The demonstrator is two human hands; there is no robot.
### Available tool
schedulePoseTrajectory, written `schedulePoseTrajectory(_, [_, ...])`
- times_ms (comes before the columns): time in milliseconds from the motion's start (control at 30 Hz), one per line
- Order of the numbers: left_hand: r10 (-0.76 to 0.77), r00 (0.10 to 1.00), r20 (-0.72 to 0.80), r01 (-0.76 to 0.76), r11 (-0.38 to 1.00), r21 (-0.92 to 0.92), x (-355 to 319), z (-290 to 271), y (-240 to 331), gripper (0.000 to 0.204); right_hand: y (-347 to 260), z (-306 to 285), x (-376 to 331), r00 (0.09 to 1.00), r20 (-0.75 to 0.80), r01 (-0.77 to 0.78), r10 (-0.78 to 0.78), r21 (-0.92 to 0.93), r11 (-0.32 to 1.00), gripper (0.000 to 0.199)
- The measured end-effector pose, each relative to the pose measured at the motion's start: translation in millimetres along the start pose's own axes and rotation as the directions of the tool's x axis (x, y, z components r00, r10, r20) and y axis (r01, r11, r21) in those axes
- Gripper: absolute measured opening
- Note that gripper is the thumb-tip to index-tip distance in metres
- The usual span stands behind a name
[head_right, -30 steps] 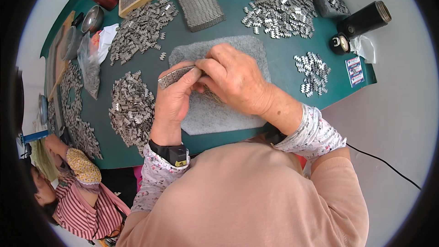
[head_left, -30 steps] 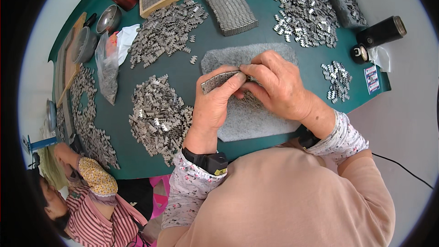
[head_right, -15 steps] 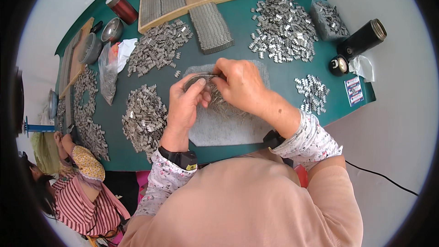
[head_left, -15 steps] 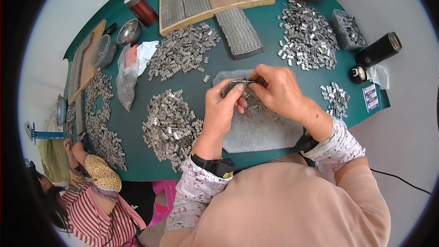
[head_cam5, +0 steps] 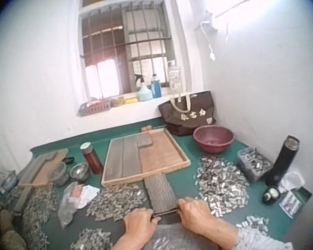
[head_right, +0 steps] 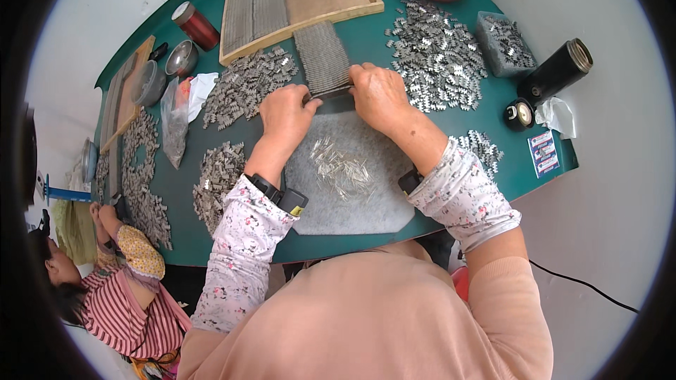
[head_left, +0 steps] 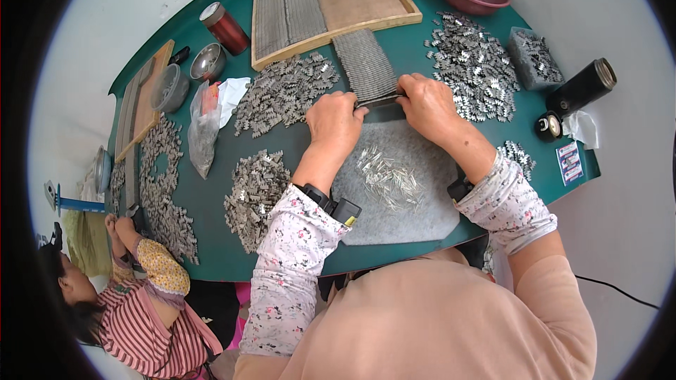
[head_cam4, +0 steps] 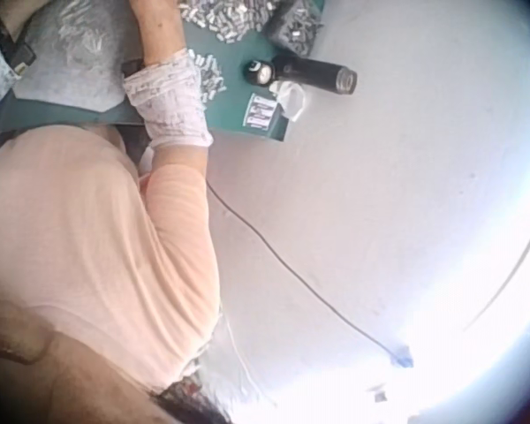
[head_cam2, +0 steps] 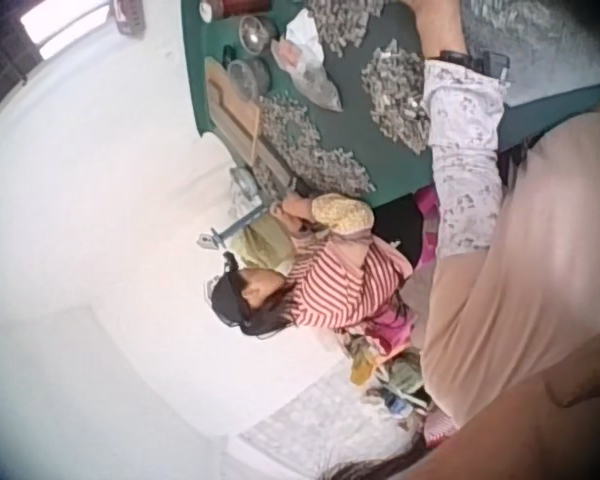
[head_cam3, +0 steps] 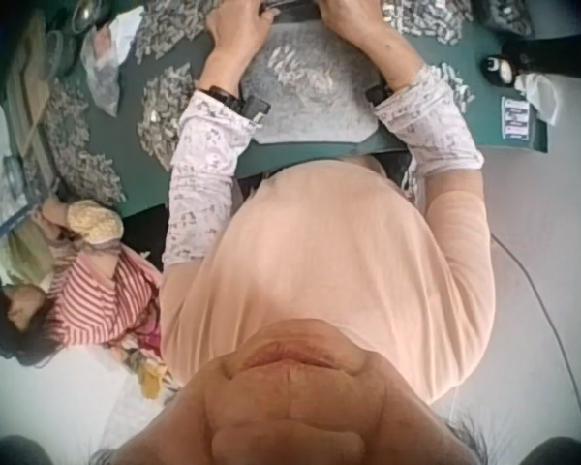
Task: The person inserts metal pins into metal links by hand and then arranges the assembled link chains into rows on a wooden tray.
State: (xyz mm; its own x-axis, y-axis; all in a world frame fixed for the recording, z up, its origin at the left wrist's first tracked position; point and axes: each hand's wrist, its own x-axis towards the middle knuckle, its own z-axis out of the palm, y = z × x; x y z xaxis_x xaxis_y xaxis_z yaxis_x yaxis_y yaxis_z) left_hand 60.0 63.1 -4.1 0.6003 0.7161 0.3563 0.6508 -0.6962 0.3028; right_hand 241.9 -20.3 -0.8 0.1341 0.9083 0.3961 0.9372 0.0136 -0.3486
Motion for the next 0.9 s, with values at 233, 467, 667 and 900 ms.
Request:
schedulePoseTrajectory(233, [-0.085,0.993,0.082,0.081,0.995,0.049,7.4,-3.7,-0.3,0.031,16.3,-4.8,-1.2,0.991,-0.009,-0.135,0.136,0.017,0.991,0.023])
schedulePoseTrajectory(467, [-0.036,0.999,-0.008,0.037,0.996,0.08,5.7,3.3,2.5,0.035,15.7,2.0,-1.0,0.993,-0.002,-0.116,0.116,-0.089,0.989,0.022])
schedulePoseTrajectory(667, [-0.036,0.999,-0.01,0.037,0.998,0.054,7.5,7.8,-2.9,0.034,14.0,6.0,0.4,0.994,-0.011,-0.107,0.107,-0.091,0.99,0.02])
schedulePoseTrajectory(900, [-0.04,0.999,-0.015,0.04,0.999,0.018,1.5,8.5,-8.7,0.032,14.6,5.0,2.1,0.995,0.021,-0.099,0.101,-0.07,0.993,0.017])
